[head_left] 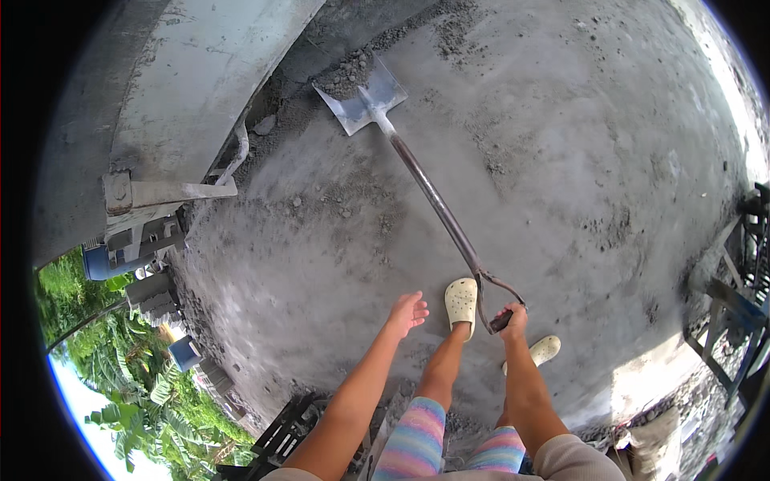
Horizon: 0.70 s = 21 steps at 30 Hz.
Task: The person uses a shovel to scoop sand and transfer it into a cement mixer. Another person assists by adding material to the mixer. The camera wearer continues shoveling sand from the ground into the mixer throughout the clip.
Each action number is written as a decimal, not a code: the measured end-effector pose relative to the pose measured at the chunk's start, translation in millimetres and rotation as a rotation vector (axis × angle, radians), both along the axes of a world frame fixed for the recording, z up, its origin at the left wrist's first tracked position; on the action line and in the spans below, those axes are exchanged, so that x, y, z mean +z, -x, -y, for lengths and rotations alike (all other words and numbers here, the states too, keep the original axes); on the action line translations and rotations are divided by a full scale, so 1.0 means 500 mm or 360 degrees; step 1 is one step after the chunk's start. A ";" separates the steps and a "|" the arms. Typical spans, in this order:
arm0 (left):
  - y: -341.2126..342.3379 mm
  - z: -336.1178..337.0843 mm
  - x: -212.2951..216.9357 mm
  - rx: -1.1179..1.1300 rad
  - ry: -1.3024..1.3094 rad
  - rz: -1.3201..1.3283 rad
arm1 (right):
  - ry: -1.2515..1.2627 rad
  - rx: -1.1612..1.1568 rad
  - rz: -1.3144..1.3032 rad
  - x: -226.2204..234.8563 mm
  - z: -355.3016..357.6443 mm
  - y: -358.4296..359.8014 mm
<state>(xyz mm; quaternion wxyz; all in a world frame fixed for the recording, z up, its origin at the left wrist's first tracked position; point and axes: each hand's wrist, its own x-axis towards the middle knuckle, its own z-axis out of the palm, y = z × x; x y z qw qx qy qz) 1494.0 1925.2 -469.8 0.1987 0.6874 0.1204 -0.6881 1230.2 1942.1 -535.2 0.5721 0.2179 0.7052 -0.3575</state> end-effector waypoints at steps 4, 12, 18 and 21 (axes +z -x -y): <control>0.055 0.067 -0.049 -0.0216 0.0029 0.0059 | -0.0085 -0.0046 -0.0036 0.013 -0.141 0.140; 0.234 0.088 -0.160 -0.0685 -0.0053 -0.0094 | -0.0255 0.0160 -0.0314 0.061 -0.258 0.297; 0.291 0.146 -0.358 -0.0130 0.0008 0.0346 | -0.0036 0.0104 -0.0314 0.040 -0.251 0.285; 0.351 0.141 -0.332 0.0372 0.0199 -0.0147 | 0.0036 0.0031 -0.0557 0.103 -0.230 0.288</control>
